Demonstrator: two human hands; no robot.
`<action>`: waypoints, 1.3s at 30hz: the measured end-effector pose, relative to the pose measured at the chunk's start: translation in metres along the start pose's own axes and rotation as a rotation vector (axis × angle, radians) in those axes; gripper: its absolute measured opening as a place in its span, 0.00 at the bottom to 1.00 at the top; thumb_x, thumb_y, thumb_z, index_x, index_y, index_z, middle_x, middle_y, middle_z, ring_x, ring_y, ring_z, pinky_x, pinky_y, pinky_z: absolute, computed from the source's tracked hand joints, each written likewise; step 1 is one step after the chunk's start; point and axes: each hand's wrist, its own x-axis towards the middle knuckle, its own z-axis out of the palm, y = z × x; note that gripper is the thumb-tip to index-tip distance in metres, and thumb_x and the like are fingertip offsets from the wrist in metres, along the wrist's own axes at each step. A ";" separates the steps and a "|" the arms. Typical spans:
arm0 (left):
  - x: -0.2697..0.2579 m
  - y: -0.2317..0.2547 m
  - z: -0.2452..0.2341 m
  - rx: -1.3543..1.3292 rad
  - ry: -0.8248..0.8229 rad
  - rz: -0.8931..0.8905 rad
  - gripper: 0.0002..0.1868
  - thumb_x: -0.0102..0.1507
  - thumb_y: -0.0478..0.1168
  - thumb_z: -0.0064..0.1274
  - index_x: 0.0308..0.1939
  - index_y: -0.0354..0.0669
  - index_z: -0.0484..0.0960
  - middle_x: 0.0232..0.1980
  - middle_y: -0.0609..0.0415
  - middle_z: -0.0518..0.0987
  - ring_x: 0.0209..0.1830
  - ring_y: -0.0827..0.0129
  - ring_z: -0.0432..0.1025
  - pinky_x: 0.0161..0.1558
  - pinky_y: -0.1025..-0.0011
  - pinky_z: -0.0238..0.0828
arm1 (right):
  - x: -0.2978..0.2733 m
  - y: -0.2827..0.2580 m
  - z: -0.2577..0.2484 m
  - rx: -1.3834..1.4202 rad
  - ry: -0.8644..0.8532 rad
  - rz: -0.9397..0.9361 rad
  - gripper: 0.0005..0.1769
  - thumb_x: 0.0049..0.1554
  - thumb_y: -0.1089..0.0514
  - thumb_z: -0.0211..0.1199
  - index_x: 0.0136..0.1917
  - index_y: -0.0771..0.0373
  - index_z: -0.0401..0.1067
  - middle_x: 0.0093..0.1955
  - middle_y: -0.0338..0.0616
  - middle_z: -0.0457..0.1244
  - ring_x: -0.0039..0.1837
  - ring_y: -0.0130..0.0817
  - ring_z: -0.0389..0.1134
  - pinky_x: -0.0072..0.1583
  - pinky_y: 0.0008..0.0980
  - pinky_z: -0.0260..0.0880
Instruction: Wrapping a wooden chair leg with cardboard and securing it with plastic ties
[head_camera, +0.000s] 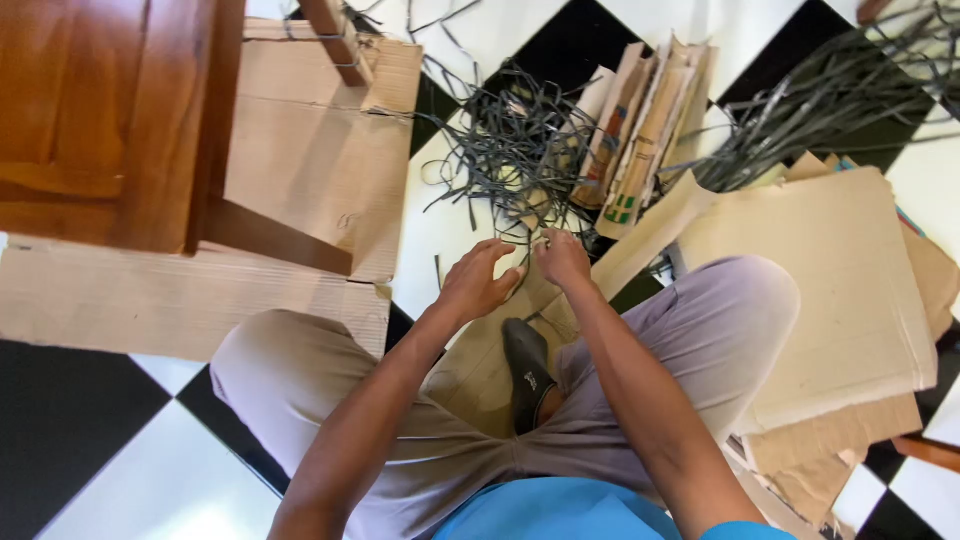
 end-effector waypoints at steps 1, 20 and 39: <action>-0.002 0.002 0.001 0.005 -0.008 0.005 0.28 0.67 0.54 0.48 0.70 0.51 0.73 0.75 0.44 0.66 0.75 0.46 0.63 0.71 0.46 0.61 | 0.002 0.009 0.001 0.006 0.004 0.007 0.23 0.65 0.56 0.50 0.71 0.62 0.69 0.69 0.62 0.60 0.69 0.67 0.64 0.67 0.67 0.66; -0.015 -0.008 0.008 0.120 -0.065 -0.033 0.29 0.68 0.52 0.46 0.71 0.47 0.71 0.74 0.42 0.68 0.74 0.44 0.64 0.70 0.46 0.62 | 0.028 0.105 0.044 0.235 0.077 0.433 0.34 0.60 0.42 0.52 0.74 0.59 0.64 0.74 0.65 0.56 0.77 0.61 0.56 0.74 0.59 0.58; -0.024 -0.027 -0.026 -0.136 0.326 0.039 0.23 0.65 0.45 0.52 0.66 0.53 0.78 0.64 0.49 0.79 0.67 0.48 0.71 0.65 0.45 0.68 | -0.086 -0.112 0.003 1.135 0.574 -0.361 0.19 0.59 0.69 0.55 0.61 0.61 0.77 0.54 0.37 0.65 0.52 0.20 0.60 0.58 0.25 0.65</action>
